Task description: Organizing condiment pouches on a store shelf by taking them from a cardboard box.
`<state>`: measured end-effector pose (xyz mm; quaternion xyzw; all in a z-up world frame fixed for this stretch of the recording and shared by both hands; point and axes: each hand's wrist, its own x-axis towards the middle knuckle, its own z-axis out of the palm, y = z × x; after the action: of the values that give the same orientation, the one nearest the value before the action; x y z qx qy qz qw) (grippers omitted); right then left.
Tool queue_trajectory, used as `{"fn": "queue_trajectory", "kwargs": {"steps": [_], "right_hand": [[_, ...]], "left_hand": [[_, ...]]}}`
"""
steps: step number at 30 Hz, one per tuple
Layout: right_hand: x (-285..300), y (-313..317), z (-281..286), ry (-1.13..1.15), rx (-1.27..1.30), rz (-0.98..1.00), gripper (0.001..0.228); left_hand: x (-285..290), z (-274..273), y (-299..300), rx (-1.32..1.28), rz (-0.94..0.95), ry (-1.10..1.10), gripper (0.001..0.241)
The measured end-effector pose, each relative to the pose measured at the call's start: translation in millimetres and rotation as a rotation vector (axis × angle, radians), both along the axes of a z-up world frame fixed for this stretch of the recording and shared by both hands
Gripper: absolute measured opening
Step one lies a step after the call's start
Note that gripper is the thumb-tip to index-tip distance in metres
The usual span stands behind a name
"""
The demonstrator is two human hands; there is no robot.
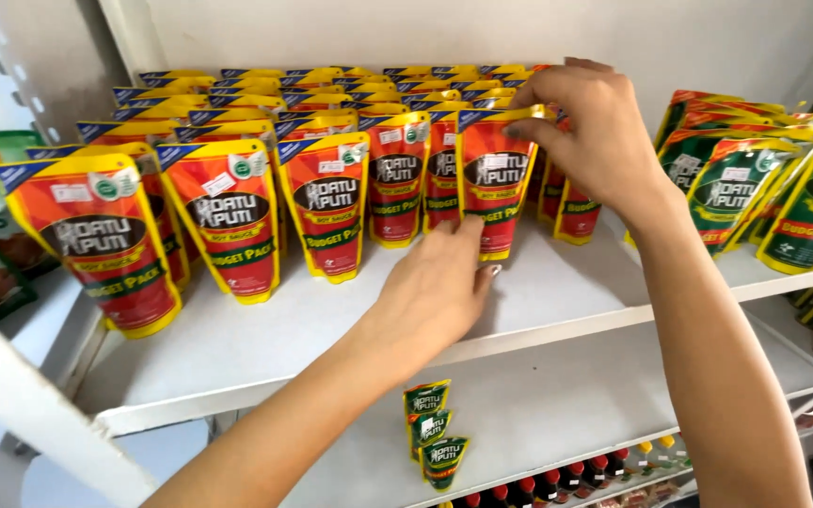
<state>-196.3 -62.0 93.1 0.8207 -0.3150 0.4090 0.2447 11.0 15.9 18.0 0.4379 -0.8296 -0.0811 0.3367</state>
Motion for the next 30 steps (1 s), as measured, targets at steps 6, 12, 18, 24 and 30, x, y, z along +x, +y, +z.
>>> {"fn": "queue_trajectory", "kwargs": {"steps": [6,12,18,24,30], "right_hand": [[54,-8,-10,-0.001,0.128,0.058,0.024],[80,-17,-11,-0.033,0.189,0.082,0.019],[76,-25,-16,-0.075,0.167,0.040,0.020],[1,-18,8,-0.005,-0.022,0.050,0.022],[-66,-21,12,0.171,0.142,-0.323,0.058]], "left_hand": [[47,-15,0,-0.028,0.043,0.023,0.038],[58,-17,-8,0.019,0.076,0.075,0.037],[51,-10,-1,0.049,0.121,0.074,0.034],[12,-9,-3,-0.102,0.053,-0.076,0.036],[-60,-24,-51,-0.052,-0.122,-0.106,0.039]]}}
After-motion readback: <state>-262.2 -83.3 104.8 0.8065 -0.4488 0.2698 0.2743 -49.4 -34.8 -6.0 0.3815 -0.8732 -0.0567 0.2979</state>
